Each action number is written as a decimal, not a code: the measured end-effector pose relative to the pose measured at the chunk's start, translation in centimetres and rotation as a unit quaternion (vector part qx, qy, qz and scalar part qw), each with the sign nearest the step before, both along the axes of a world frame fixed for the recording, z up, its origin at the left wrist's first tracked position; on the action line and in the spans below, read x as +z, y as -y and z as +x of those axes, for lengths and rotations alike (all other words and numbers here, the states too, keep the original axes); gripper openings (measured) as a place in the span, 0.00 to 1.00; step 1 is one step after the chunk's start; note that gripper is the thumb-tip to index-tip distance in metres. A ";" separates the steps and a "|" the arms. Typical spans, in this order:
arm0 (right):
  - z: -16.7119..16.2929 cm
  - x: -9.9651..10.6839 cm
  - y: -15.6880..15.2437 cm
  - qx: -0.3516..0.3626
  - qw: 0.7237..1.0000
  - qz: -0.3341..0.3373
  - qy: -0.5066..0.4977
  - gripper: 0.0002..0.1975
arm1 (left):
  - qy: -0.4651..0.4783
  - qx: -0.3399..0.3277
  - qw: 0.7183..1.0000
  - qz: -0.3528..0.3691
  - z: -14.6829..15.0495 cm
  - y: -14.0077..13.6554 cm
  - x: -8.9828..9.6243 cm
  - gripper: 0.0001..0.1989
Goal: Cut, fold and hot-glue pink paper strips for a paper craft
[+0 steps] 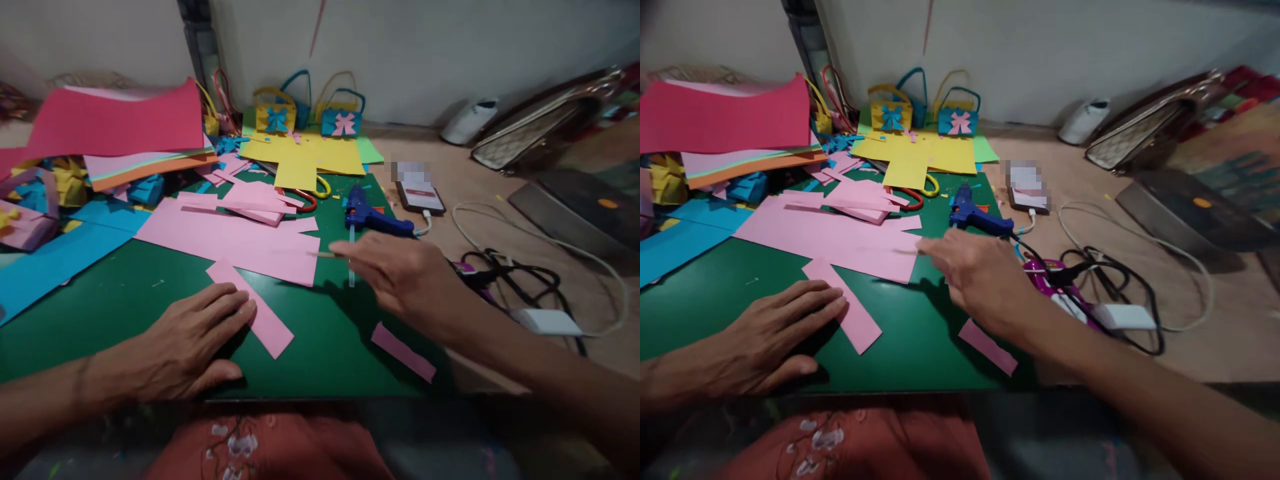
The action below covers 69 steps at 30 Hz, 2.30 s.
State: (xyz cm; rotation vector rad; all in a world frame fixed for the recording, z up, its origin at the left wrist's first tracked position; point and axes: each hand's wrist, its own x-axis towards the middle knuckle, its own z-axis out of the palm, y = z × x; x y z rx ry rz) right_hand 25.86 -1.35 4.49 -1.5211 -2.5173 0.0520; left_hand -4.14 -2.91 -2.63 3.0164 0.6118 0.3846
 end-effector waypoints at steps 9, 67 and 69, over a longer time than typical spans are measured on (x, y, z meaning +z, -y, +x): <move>2.2 -3.4 5.9 0.057 0.997 0.039 -0.045 0.14 | 0.024 0.069 0.996 -0.056 0.6 -0.6 0.1 0.18; 1.5 -5.0 3.8 0.163 0.980 -0.037 -0.110 0.14 | -0.011 0.024 0.999 -0.032 1.8 -1.2 1.4 0.16; 1.2 -5.1 3.8 0.168 0.979 -0.044 -0.109 0.14 | -0.012 0.024 0.999 -0.032 1.7 -1.2 1.4 0.16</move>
